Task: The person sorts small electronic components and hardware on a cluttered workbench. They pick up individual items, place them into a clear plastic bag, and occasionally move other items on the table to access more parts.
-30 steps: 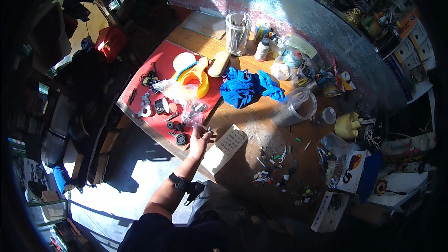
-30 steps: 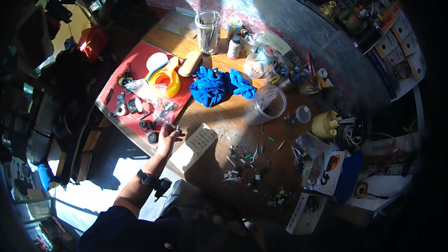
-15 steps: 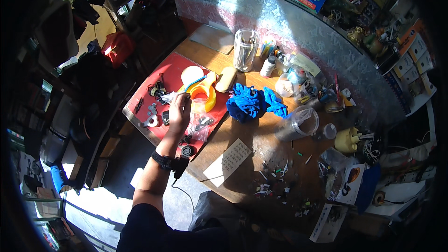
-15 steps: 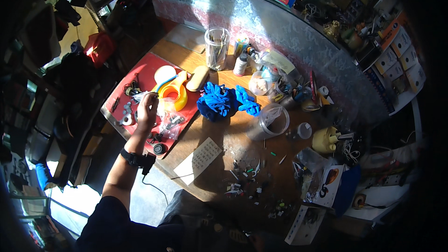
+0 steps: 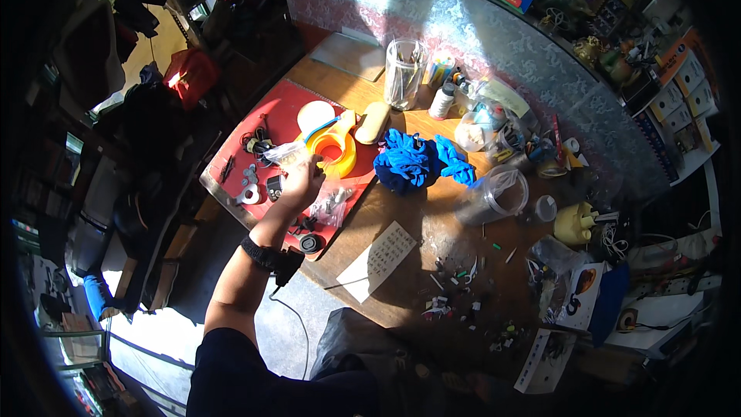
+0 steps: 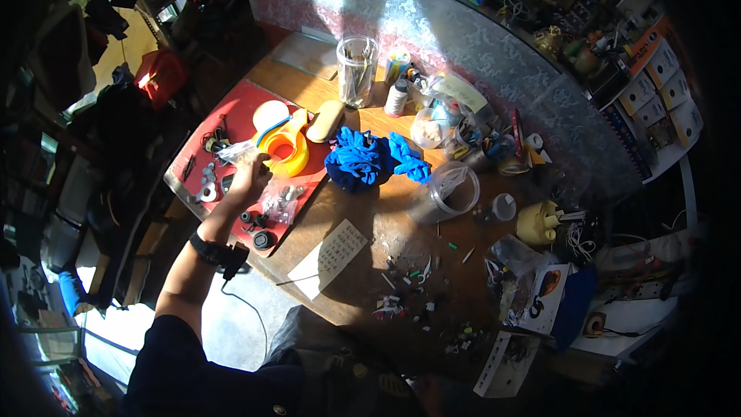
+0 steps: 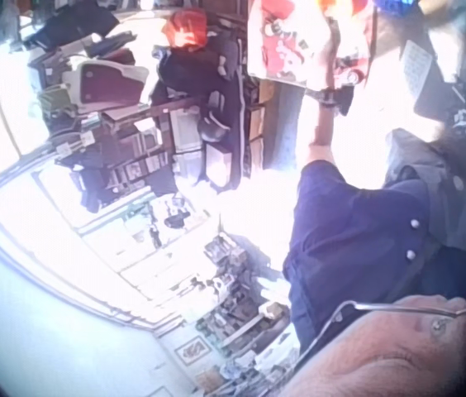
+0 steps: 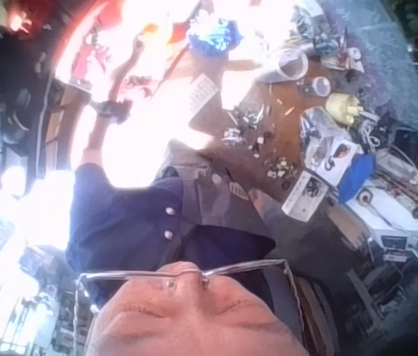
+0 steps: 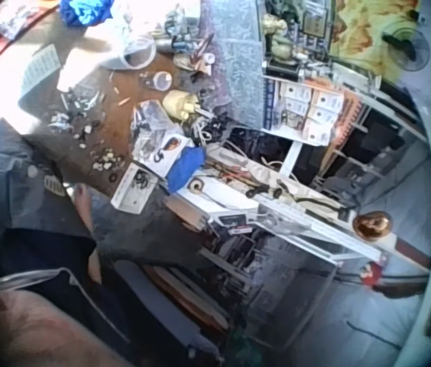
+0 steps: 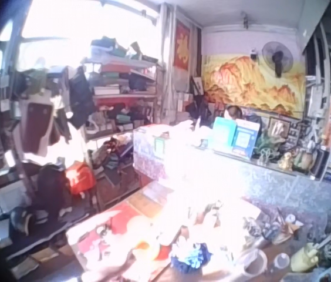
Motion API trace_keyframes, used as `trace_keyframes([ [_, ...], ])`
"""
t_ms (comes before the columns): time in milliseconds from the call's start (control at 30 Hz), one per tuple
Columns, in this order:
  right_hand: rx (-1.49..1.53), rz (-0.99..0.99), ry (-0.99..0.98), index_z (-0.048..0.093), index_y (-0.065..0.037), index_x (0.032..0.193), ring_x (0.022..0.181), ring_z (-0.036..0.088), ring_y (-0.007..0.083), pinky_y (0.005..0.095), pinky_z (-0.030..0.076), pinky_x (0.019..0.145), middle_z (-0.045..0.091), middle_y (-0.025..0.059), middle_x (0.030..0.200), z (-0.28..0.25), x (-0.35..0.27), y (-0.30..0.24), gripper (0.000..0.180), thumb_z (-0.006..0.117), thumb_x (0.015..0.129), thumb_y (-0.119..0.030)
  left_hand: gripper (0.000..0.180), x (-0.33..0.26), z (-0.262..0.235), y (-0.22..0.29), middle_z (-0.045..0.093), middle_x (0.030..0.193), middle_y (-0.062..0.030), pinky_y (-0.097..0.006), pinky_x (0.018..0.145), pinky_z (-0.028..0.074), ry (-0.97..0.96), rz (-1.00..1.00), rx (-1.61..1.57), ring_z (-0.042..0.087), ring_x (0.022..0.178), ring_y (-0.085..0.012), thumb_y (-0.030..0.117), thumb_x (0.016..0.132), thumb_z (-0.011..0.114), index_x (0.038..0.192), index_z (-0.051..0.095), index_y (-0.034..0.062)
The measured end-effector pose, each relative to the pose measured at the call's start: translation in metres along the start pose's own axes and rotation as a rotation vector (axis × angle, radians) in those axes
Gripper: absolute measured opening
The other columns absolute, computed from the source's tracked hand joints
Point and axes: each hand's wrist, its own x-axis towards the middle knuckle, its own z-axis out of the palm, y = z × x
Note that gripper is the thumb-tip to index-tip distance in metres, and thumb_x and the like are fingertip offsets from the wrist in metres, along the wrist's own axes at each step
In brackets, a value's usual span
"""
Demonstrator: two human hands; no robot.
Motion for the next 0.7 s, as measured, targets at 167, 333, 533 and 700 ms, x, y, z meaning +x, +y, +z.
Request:
trace_keyframes([
  [167,0.127,-0.097,-0.022,0.061,-0.002,0.093,0.083,0.059,0.0208,0.0335,0.046,0.073,0.061,0.0121,0.087,-0.042,0.011,-0.108,0.018,0.058,0.083,-0.016,0.013,-0.059,0.007,0.044,0.056,0.070,-0.0026,-0.023,0.055,0.045,-0.262,-0.277,-0.803,0.052,0.059,-0.0083,0.010,0.086,0.057,0.091,0.056,-0.0020],
  [333,0.138,-0.455,-0.246,0.061,-0.002,0.094,0.074,0.056,0.0110,0.0245,0.045,0.067,0.060,0.0047,0.084,-0.043,0.031,-0.240,0.016,0.062,0.081,-0.011,0.019,-0.130,0.047,0.071,0.051,0.065,-0.0008,-0.022,0.045,0.041,-0.331,-0.330,-0.908,0.050,0.052,-0.0076,0.018,0.089,0.057,0.081,0.049,0.0032],
  [533,0.113,-0.581,-0.496,0.059,-0.003,0.100,0.063,0.056,0.0112,0.0249,0.047,0.059,0.060,0.0045,0.072,0.021,0.033,-0.318,0.031,0.070,0.077,-0.021,0.023,-0.182,0.091,0.095,0.053,0.058,-0.0025,-0.022,0.041,0.041,-0.452,-0.513,-0.861,0.051,0.047,-0.0087,0.020,0.085,0.063,0.075,0.049,0.0033],
  [700,-0.016,-0.656,-0.379,0.057,-0.002,0.097,0.061,0.059,0.0157,0.0278,0.047,0.057,0.060,0.0077,0.070,0.039,0.039,-0.314,0.030,0.068,0.076,-0.019,0.028,-0.197,0.100,0.108,0.055,0.065,-0.0055,-0.025,0.049,0.047,-0.595,-0.400,-0.786,0.056,0.057,-0.0106,0.025,0.084,0.064,0.080,0.051,0.0005],
])
